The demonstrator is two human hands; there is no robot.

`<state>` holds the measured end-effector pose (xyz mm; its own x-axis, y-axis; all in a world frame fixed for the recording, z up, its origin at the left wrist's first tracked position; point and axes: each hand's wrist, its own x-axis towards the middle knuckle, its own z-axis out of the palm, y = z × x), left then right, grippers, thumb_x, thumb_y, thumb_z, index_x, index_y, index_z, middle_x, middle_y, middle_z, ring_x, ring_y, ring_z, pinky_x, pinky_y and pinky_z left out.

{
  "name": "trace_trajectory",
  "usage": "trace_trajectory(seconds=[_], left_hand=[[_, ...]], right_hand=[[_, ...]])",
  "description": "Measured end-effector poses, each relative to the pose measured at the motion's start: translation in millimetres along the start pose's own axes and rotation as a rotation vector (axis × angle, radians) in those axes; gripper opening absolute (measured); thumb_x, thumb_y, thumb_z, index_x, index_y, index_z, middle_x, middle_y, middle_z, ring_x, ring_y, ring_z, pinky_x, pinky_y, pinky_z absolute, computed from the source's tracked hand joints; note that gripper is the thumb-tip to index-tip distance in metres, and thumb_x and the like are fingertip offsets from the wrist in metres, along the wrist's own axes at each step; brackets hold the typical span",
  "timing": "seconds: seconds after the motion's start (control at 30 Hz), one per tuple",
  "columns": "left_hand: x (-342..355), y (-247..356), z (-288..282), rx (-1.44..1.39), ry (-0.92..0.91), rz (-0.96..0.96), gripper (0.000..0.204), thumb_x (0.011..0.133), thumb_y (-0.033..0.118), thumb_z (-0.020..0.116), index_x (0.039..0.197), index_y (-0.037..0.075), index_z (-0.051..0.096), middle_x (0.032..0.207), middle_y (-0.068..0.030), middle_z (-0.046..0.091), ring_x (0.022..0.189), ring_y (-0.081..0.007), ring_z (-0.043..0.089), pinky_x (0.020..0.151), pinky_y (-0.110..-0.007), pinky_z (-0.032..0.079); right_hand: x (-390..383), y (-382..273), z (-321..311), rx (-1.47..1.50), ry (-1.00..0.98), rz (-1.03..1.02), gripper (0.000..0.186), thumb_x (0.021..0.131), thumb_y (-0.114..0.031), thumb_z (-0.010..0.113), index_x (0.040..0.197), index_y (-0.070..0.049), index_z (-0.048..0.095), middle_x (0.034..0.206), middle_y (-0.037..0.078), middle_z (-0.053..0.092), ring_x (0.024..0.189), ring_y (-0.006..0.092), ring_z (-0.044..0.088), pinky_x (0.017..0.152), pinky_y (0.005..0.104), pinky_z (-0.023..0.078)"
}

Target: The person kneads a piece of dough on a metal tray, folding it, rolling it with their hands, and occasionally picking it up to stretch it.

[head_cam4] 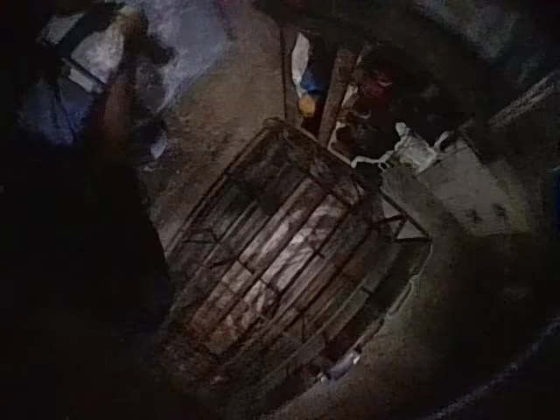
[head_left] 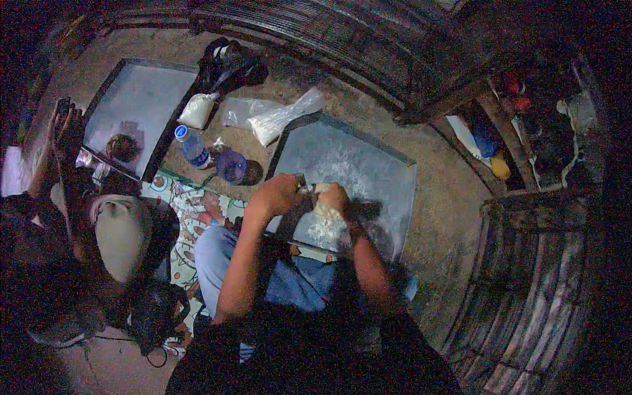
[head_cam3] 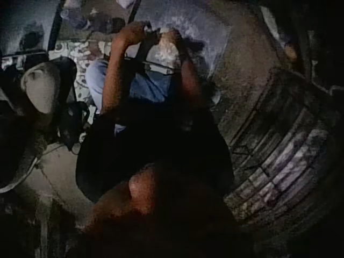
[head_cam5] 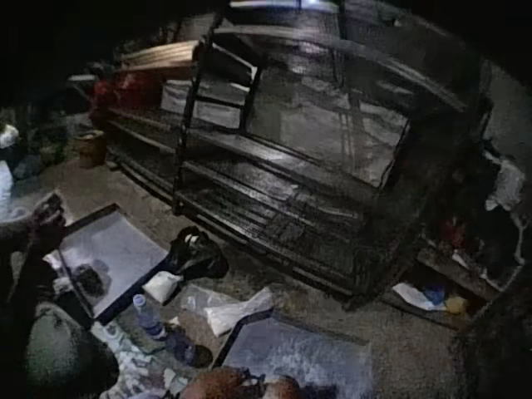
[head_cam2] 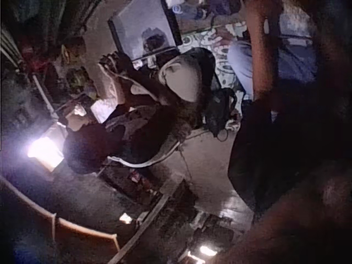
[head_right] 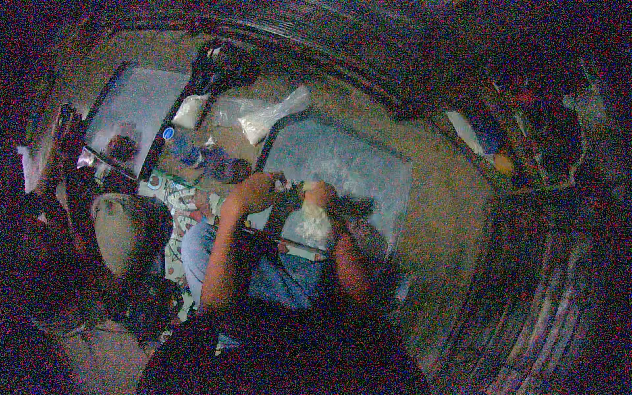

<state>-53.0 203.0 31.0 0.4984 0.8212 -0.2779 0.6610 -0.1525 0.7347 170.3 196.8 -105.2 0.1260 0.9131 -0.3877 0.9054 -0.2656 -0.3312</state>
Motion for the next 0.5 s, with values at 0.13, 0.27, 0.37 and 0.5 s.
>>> trace_trajectory(seconds=[0.13, 0.27, 0.37, 0.5], left_hand=[[-12.0, 10.5, -6.9, -0.032, 0.014, 0.003, 0.033, 0.076, 0.027, 0.063, 0.099, 0.003, 0.061, 0.093, -0.0239, 0.062, 0.091, -0.0383, 0.059, 0.079, -0.046, 0.047], [-13.1, 2.3, -0.2, 0.038, 0.026, 0.038, 0.037, 0.078, 0.030, 0.063, 0.103, 0.004, 0.059, 0.094, -0.0241, 0.061, 0.093, -0.0382, 0.058, 0.081, -0.045, 0.046], [-14.0, -0.8, 3.1, 0.032, -0.011, 0.062, 0.039, 0.079, 0.034, 0.062, 0.104, 0.004, 0.059, 0.096, -0.0244, 0.060, 0.094, -0.0391, 0.057, 0.081, -0.046, 0.046], [-15.1, 6.9, -10.5, 0.059, 0.020, 0.017, 0.032, 0.083, 0.023, 0.058, 0.110, 0.006, 0.056, 0.094, -0.0219, 0.064, 0.087, -0.0396, 0.061, 0.075, -0.047, 0.049]], right_hand=[[7.0, 14.3, -6.6, -0.037, -0.189, -0.098, 0.032, 0.070, -0.028, 0.062, 0.086, 0.000, 0.063, 0.078, 0.022, 0.063, 0.077, 0.0391, 0.062, 0.067, 0.0466, 0.050], [-6.9, 6.1, 11.2, -0.060, -0.051, -0.175, 0.033, 0.071, -0.030, 0.062, 0.085, 0.000, 0.063, 0.079, 0.022, 0.063, 0.077, 0.0394, 0.062, 0.067, 0.0464, 0.050], [-21.2, -5.0, 45.8, -0.098, 0.172, -0.217, 0.034, 0.071, -0.031, 0.061, 0.085, 0.000, 0.062, 0.079, 0.022, 0.063, 0.077, 0.0396, 0.062, 0.066, 0.0463, 0.050], [-31.5, -28.7, 66.6, -0.080, 0.325, -0.196, 0.036, 0.072, -0.033, 0.061, 0.085, 0.001, 0.062, 0.079, 0.022, 0.063, 0.077, 0.0398, 0.062, 0.066, 0.0462, 0.050]])
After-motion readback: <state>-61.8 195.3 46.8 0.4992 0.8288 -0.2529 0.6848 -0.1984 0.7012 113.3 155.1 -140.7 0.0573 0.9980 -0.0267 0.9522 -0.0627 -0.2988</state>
